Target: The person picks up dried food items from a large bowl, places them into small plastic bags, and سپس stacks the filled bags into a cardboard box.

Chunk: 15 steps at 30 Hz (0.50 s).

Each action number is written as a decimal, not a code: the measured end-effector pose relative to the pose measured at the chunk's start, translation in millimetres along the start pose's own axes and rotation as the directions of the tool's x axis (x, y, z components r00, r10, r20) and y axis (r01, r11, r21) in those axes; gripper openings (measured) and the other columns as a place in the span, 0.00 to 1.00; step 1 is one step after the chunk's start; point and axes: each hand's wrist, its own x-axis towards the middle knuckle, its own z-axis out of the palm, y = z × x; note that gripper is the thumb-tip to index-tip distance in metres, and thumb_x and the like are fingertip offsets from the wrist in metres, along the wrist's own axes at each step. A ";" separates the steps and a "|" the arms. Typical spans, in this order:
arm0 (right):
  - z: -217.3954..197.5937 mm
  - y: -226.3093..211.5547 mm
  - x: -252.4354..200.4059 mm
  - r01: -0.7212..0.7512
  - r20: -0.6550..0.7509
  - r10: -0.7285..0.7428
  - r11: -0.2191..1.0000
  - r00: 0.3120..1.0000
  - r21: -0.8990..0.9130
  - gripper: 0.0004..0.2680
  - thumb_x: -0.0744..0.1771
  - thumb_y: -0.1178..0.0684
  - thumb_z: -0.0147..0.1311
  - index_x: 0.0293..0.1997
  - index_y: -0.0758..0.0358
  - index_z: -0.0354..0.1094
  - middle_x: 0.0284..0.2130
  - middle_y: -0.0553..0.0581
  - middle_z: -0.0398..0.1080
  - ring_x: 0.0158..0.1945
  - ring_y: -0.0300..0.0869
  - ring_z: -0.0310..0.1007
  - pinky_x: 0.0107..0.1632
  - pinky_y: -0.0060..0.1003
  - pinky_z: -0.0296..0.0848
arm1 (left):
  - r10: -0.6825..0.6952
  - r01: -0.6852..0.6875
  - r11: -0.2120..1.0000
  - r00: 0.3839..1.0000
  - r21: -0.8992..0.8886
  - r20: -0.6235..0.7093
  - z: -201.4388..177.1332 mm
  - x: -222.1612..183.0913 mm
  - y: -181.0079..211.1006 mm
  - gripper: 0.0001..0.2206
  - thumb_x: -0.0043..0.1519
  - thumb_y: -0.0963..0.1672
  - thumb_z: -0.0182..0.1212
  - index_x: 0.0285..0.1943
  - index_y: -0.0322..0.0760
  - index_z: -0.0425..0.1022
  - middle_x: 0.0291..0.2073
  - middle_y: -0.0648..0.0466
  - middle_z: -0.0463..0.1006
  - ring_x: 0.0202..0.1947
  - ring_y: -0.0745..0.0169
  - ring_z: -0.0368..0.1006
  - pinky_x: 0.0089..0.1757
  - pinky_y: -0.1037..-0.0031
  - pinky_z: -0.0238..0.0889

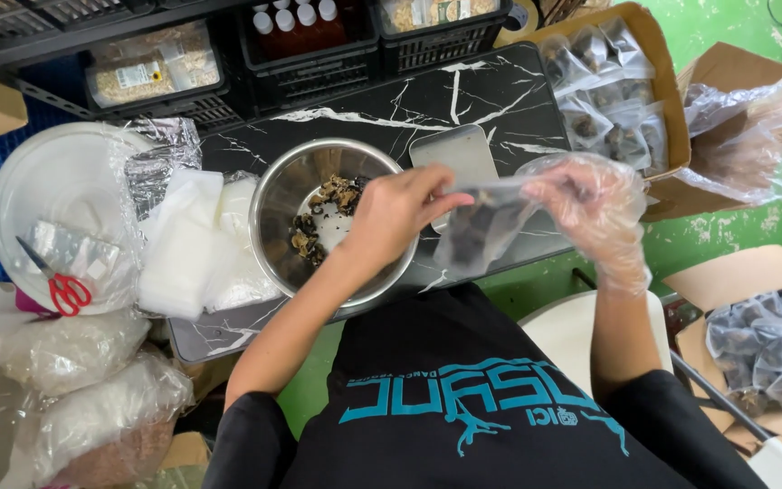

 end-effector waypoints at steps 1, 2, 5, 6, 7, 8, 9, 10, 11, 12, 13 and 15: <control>-5.7 -7.1 8.9 -0.046 0.015 0.048 0.995 0.999 -0.089 0.09 0.70 0.55 0.63 0.32 0.69 0.74 0.24 0.65 0.72 0.34 0.56 0.74 0.42 0.49 0.72 | -0.053 0.053 0.999 0.998 0.002 0.039 -7.5 3.3 -3.0 0.11 0.59 0.47 0.70 0.42 0.40 0.73 0.25 0.55 0.77 0.25 0.59 0.76 0.30 0.73 0.70; -11.2 -14.5 17.8 -0.090 0.025 0.096 0.980 0.995 -0.178 0.08 0.71 0.58 0.61 0.36 0.72 0.73 0.26 0.68 0.71 0.38 0.57 0.75 0.44 0.51 0.70 | -0.106 0.105 0.994 0.991 0.006 0.078 -15.4 6.5 -5.9 0.18 0.58 0.48 0.72 0.53 0.41 0.74 0.33 0.52 0.82 0.32 0.59 0.81 0.35 0.72 0.74; -13.7 81.1 38.5 0.168 -0.078 -0.209 0.918 0.975 -0.359 0.20 0.76 0.41 0.49 0.34 0.67 0.75 0.19 0.52 0.63 0.22 0.36 0.55 0.26 0.32 0.51 | -0.244 0.225 0.958 0.966 0.176 0.090 -66.2 -3.1 -35.0 0.18 0.65 0.46 0.67 0.61 0.41 0.68 0.41 0.54 0.82 0.30 0.65 0.80 0.31 0.77 0.77; -9.6 93.5 46.3 0.178 -0.069 -0.215 0.919 0.974 -0.352 0.20 0.76 0.41 0.49 0.34 0.67 0.75 0.19 0.52 0.63 0.22 0.36 0.55 0.26 0.32 0.51 | -0.252 0.234 0.955 0.964 0.182 0.081 -84.9 -22.1 -56.9 0.18 0.65 0.46 0.67 0.61 0.41 0.68 0.41 0.54 0.82 0.30 0.65 0.80 0.31 0.77 0.77; -6.6 105.9 55.3 0.207 -0.123 -0.244 0.944 0.962 -0.256 0.16 0.77 0.48 0.51 0.38 0.72 0.75 0.23 0.57 0.68 0.27 0.41 0.64 0.31 0.34 0.62 | -0.427 0.425 0.891 0.904 0.161 -0.022 -103.0 -40.6 -78.3 0.12 0.67 0.45 0.63 0.57 0.39 0.72 0.43 0.52 0.81 0.37 0.63 0.77 0.38 0.73 0.73; -3.3 118.2 64.5 0.238 -0.179 -0.265 0.958 0.948 -0.157 0.12 0.78 0.56 0.54 0.41 0.77 0.76 0.27 0.62 0.72 0.32 0.46 0.72 0.36 0.37 0.72 | -0.586 0.598 0.793 0.801 0.117 -0.118 -121.1 -59.8 -99.2 0.08 0.70 0.43 0.59 0.54 0.37 0.76 0.46 0.51 0.79 0.43 0.60 0.74 0.45 0.69 0.68; -1.0 137.9 68.2 0.247 -0.171 -0.272 0.956 0.947 -0.156 0.12 0.78 0.56 0.54 0.41 0.77 0.76 0.27 0.62 0.72 0.32 0.46 0.72 0.36 0.37 0.72 | -0.581 0.587 0.804 0.810 0.097 -0.087 -134.7 -113.6 -142.0 0.08 0.70 0.43 0.59 0.54 0.37 0.76 0.46 0.51 0.79 0.43 0.60 0.74 0.45 0.69 0.68; 1.2 157.6 72.2 0.221 -0.194 -0.284 0.930 0.939 -0.293 0.13 0.77 0.55 0.49 0.37 0.71 0.72 0.26 0.59 0.70 0.31 0.44 0.70 0.34 0.36 0.69 | -0.551 0.592 0.744 0.806 0.310 -0.217 -153.2 -191.4 -194.0 0.11 0.69 0.44 0.62 0.56 0.36 0.74 0.49 0.45 0.77 0.49 0.46 0.70 0.48 0.59 0.64; 4.7 177.0 77.1 0.186 -0.221 -0.300 0.887 0.928 -0.422 0.15 0.77 0.54 0.44 0.33 0.65 0.69 0.24 0.56 0.68 0.29 0.42 0.68 0.33 0.34 0.66 | -0.481 0.585 0.635 0.810 0.504 -0.336 -152.1 -227.1 -226.2 0.14 0.68 0.45 0.65 0.59 0.35 0.73 0.52 0.38 0.74 0.54 0.33 0.66 0.51 0.49 0.59; 6.9 188.5 80.2 0.196 -0.217 -0.307 0.887 0.927 -0.419 0.15 0.77 0.54 0.44 0.33 0.65 0.69 0.24 0.56 0.68 0.29 0.42 0.68 0.33 0.34 0.66 | -0.479 0.590 0.631 0.807 0.504 -0.345 -148.4 -239.9 -217.9 0.14 0.68 0.45 0.65 0.59 0.35 0.73 0.52 0.38 0.74 0.54 0.33 0.66 0.51 0.49 0.59; 10.3 199.5 80.1 0.152 -0.198 -0.253 0.896 0.947 -0.418 0.14 0.77 0.54 0.44 0.36 0.66 0.70 0.27 0.56 0.70 0.30 0.43 0.71 0.33 0.33 0.70 | -0.810 0.802 0.352 0.520 0.483 -0.273 -145.6 -254.3 -209.0 0.31 0.63 0.54 0.60 0.70 0.40 0.54 0.65 0.39 0.52 0.66 0.35 0.45 0.59 0.42 0.43; 18.7 214.3 78.6 0.108 -0.180 -0.199 0.902 0.963 -0.419 0.13 0.77 0.53 0.44 0.39 0.66 0.72 0.29 0.57 0.72 0.31 0.44 0.73 0.33 0.32 0.74 | -0.975 0.870 0.012 0.119 0.493 -0.188 -136.9 -273.4 -193.5 0.48 0.58 0.62 0.54 0.81 0.44 0.34 0.78 0.39 0.31 0.77 0.36 0.25 0.67 0.35 0.28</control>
